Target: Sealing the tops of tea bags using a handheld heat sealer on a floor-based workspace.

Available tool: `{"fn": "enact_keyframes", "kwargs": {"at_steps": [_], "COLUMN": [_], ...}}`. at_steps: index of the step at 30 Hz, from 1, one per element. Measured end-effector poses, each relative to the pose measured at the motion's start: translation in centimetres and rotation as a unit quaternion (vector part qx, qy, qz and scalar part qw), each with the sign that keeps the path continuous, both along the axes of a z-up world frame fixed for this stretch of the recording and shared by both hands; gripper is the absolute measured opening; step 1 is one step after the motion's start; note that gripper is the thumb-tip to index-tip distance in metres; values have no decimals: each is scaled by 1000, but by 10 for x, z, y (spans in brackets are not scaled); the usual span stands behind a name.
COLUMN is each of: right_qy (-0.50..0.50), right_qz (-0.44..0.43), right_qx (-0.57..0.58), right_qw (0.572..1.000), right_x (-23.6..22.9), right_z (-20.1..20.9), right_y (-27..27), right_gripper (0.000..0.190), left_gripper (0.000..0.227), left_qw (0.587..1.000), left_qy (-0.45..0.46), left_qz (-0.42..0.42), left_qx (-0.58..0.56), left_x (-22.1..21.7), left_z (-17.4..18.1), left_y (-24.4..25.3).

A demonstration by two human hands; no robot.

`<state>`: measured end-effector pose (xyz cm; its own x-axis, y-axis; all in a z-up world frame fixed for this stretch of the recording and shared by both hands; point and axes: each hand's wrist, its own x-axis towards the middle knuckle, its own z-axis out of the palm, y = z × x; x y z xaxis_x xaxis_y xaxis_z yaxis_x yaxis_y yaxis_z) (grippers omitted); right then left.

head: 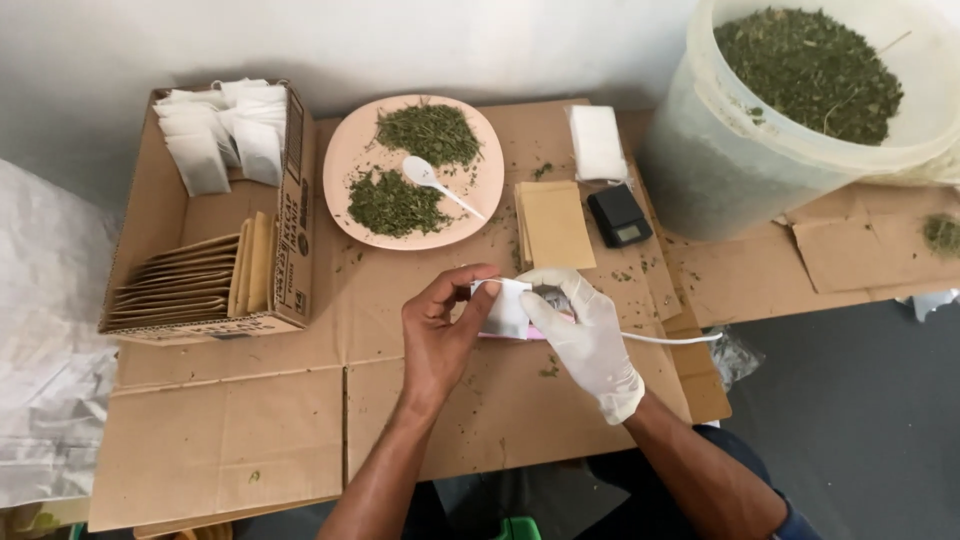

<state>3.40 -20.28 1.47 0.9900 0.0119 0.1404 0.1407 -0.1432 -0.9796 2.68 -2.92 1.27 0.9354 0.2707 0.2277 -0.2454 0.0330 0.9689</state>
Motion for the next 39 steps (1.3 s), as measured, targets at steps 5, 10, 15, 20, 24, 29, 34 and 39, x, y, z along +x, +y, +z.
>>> {"fn": "enact_keyframes", "kwargs": {"at_steps": [5,10,15,20,24,29,34,39], "right_qy": [39,55,83,86,95,114,135,129], "right_qz": [-5,0,4,-3,-10,-16,-20,-29], "right_qx": [35,44,5,12,18,22,23,18], "right_qw": [999,998,996,996,995,993,990,991], "right_x": [2,1,2,0,-2,1,0,1], "right_z": [-5,-4,-4,-2,1,3,0,-6], "right_y": [-1,-2,-5,-2,-1,-1,-1,-2], "right_gripper": [13,14,10,9,10,11,11,12], "left_gripper": [20,18,19,21,22,24,26,29], "left_qw": [1000,1000,1000,999,998,997,995,991], "left_qy": [6,19,13,29,39,57,77,100], "left_qz": [2,9,-7,-14,-20,-29,-33,-41], "left_qx": [9,10,-4,-29,-34,-45,-52,-85], "left_x": [3,2,3,2,3,6,4,6], "left_z": [-2,-2,-10,-6,-6,-7,-4,-11], "left_y": [-3,-3,-1,-3,-5,-5,-8,-10]}}
